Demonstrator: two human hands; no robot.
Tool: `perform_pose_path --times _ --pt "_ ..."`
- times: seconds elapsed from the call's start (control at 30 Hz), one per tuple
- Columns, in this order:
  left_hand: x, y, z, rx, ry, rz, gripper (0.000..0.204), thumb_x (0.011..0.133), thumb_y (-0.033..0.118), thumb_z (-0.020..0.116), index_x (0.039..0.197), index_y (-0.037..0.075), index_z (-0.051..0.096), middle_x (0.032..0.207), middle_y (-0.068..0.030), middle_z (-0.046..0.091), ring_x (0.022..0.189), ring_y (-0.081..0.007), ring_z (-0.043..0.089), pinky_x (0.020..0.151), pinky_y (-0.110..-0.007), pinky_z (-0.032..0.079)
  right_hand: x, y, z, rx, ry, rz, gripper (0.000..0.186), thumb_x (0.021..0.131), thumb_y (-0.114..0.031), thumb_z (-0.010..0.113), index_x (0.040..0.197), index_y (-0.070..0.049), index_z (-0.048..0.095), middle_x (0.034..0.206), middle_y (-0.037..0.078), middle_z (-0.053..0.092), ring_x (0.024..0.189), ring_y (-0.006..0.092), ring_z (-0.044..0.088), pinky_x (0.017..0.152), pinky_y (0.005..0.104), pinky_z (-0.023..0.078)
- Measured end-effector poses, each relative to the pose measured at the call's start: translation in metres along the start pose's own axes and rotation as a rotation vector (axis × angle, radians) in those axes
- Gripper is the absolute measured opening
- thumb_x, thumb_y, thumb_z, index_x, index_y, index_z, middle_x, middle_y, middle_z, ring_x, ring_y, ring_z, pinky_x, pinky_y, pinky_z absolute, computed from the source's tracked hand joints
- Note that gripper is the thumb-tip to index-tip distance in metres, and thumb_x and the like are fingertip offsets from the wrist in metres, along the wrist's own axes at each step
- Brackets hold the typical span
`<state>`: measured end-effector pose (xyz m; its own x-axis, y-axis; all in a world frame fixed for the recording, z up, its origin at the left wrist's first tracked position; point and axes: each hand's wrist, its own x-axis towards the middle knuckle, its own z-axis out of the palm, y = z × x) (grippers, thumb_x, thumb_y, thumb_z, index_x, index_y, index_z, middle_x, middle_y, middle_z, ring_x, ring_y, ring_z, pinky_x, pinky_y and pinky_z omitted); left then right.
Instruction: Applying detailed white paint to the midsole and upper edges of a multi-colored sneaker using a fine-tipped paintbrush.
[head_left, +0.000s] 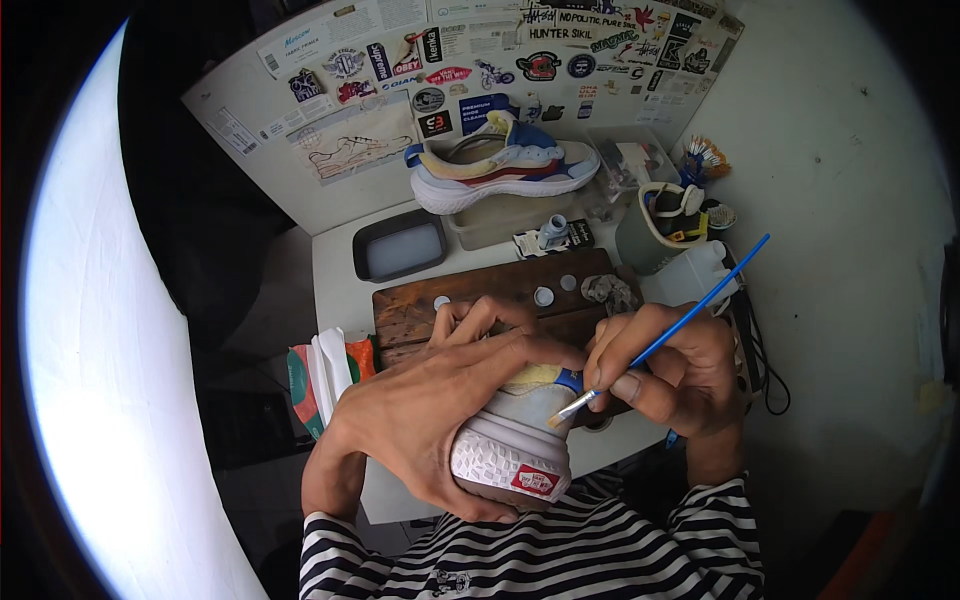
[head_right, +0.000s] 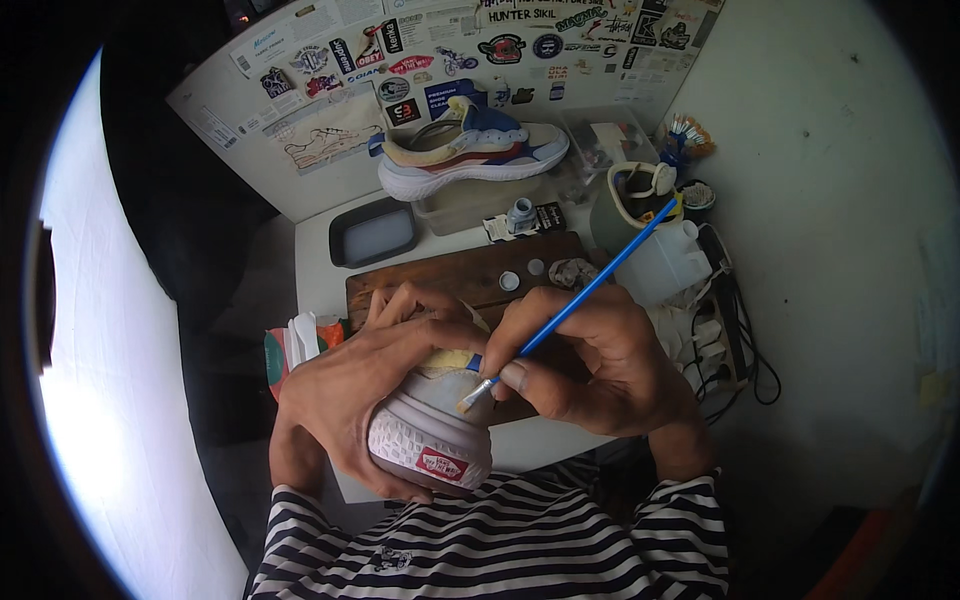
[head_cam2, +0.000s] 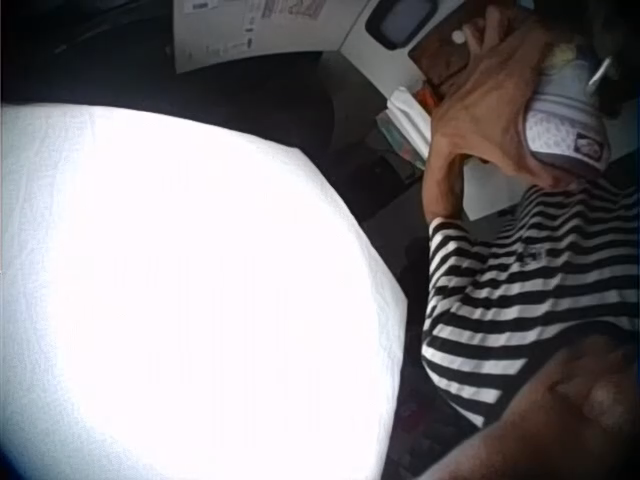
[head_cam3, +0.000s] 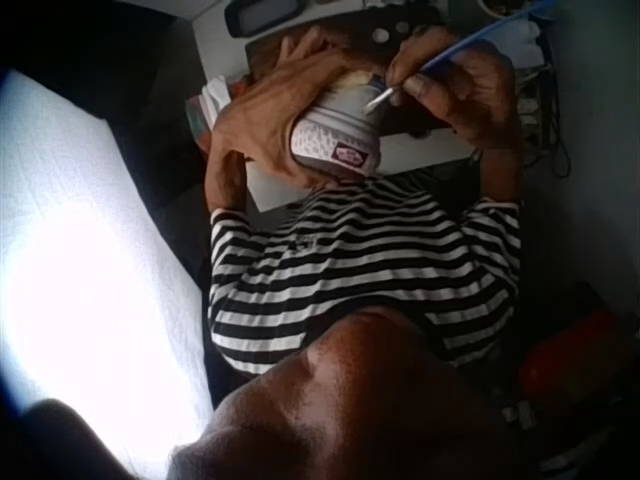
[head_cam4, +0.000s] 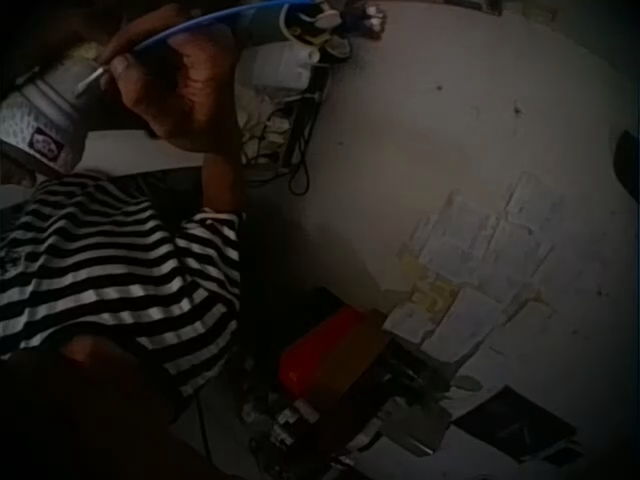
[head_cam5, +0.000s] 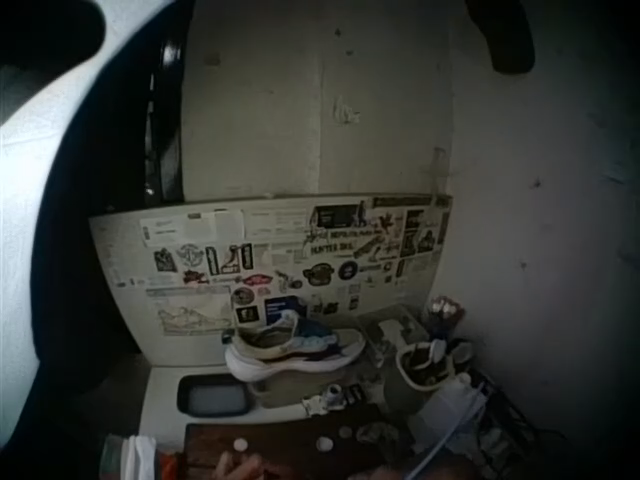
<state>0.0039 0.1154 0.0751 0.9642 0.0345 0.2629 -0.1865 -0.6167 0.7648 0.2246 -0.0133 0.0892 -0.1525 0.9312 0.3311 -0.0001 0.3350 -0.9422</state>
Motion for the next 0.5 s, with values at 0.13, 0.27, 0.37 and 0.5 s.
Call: perform_pose_path --times 0.13,0.27,0.37,0.5 --pt "-0.001 0.000 0.001 0.015 0.003 -0.020 0.108 0.047 0.047 0.089 0.139 0.007 0.047 0.129 -0.0108 0.058 0.117 -0.0334 0.047 0.100 -0.051 0.029 -0.003 0.011 -0.004 0.070 0.037 -0.018 0.013 0.087 0.002 0.060 0.099 0.007 0.064 0.087 0.012 0.066 0.076 0.0153 0.067 0.066 0.0269 0.056" --pt "-0.002 0.003 0.001 0.031 0.027 -0.018 0.110 0.047 0.048 0.089 0.140 0.008 0.047 0.129 -0.0099 0.058 0.116 -0.0333 0.046 0.099 -0.051 0.030 0.000 0.012 -0.011 0.118 0.093 -0.102 0.013 0.088 0.002 0.056 0.100 0.004 0.060 0.082 0.013 0.065 0.072 0.0144 0.064 0.059 0.0252 0.050" --pt "-0.006 0.007 0.003 0.050 0.076 -0.035 0.114 0.041 0.051 0.089 0.135 -0.002 0.051 0.126 -0.0197 0.056 0.120 -0.0363 0.046 0.103 -0.048 0.033 -0.002 0.016 -0.034 0.168 0.094 -0.145 0.013 0.090 0.000 0.052 0.100 0.003 0.059 0.081 0.015 0.065 0.070 0.0122 0.061 0.056 0.0239 0.045" --pt "-0.023 0.005 0.011 -0.020 0.240 -0.043 0.111 0.042 0.047 0.089 0.137 0.004 0.051 0.129 -0.0119 0.057 0.120 -0.0333 0.045 0.102 -0.048 0.030 -0.007 0.058 -0.051 0.115 0.370 -0.101 0.015 0.091 -0.002 0.053 0.104 0.003 0.060 0.084 0.014 0.066 0.068 0.0116 0.060 0.059 0.0236 0.047"
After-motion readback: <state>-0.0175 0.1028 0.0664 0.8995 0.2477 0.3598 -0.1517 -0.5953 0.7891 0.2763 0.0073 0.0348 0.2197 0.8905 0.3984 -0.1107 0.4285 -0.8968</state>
